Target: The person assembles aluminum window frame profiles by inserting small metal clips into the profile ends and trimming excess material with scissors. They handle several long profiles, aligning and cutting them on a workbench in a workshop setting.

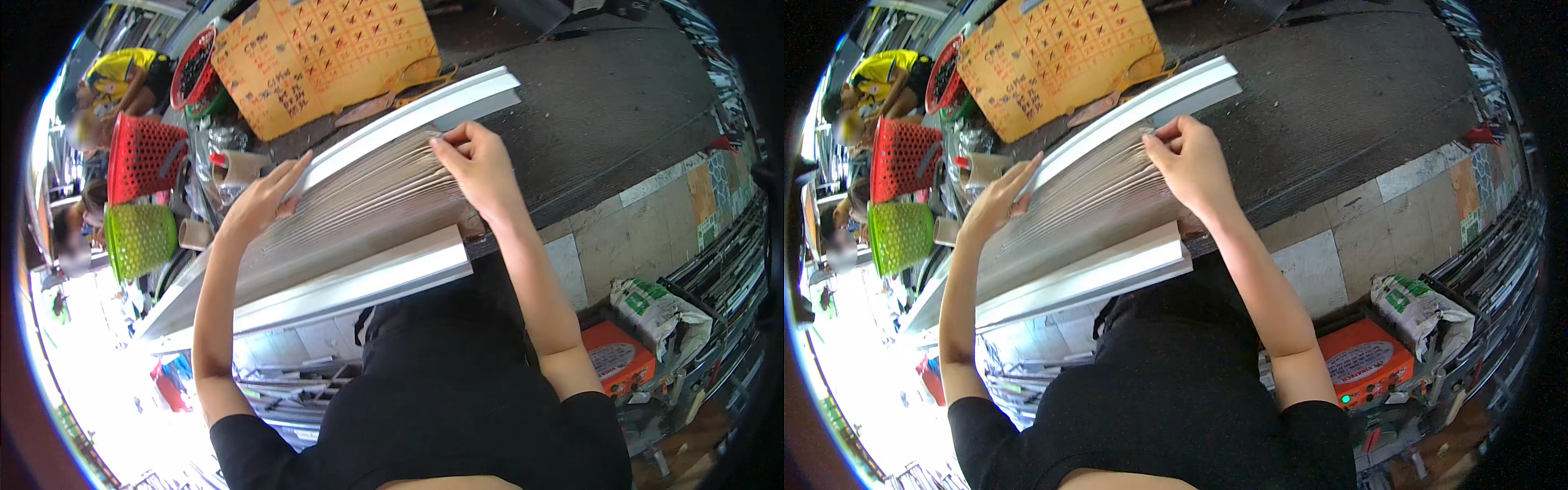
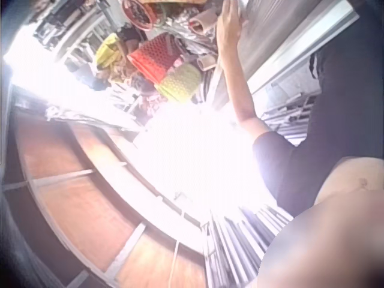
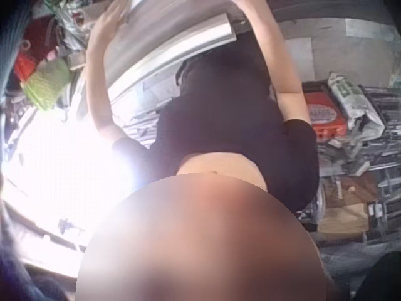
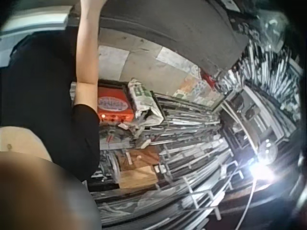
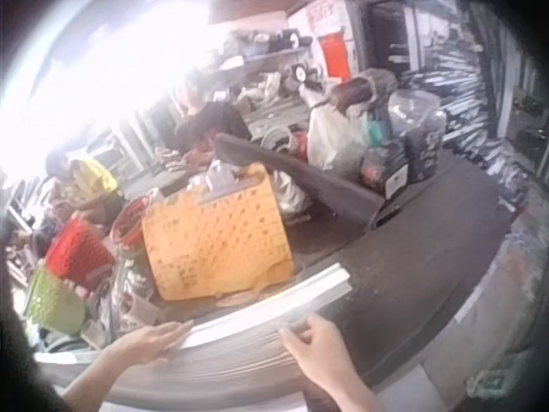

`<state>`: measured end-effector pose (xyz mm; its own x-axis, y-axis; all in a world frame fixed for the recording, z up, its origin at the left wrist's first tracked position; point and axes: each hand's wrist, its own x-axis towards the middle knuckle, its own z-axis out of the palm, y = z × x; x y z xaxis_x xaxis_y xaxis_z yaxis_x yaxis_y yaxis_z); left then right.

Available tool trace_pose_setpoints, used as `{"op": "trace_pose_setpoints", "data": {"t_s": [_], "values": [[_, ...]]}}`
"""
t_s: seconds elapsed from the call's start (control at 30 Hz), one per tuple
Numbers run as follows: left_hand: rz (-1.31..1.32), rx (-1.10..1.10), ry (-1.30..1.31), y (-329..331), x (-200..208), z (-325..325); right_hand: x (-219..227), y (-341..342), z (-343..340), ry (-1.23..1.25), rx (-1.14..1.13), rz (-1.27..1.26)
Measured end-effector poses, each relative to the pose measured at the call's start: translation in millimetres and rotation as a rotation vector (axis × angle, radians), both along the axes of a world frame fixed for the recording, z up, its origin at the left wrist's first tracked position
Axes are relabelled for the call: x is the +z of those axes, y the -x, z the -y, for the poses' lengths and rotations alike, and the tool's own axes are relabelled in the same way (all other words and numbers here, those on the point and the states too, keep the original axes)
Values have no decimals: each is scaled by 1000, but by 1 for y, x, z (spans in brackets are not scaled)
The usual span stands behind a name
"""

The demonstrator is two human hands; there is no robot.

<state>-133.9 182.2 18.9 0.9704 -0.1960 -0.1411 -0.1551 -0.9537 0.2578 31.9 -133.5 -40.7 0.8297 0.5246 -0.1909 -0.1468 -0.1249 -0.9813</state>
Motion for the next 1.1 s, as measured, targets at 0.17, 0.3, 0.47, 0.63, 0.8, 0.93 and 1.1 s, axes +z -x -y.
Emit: {"op": "trace_pose_setpoints", "data": {"t_s": [0.17, 0.3, 0.47, 0.63, 0.8, 0.93, 1.1], "values": [[-79, 58, 19, 1, -3, -3, 8, -1, 14, 92, 66, 26], [-85, 64, 36, 1, -2, -5, 3, -6, 16, 55, 94, -11], [-102, 69, -10, 0, -1, -7, -7, -2, 12, -38, 59, 15], [-79, 38, -8, -4, 1, -8, -16, -25, 4, 180, 275, -33], [-181, 40, -55, -10, 11, 4, -22, -13, -30, -139, 36, -136], [3, 14, -53, -26, -2, 31, -28, -10, -24, -161, 135, -93], [-27, 204, -101, -48, -17, 50, -30, -10, -20, -208, 82, -110]]}}
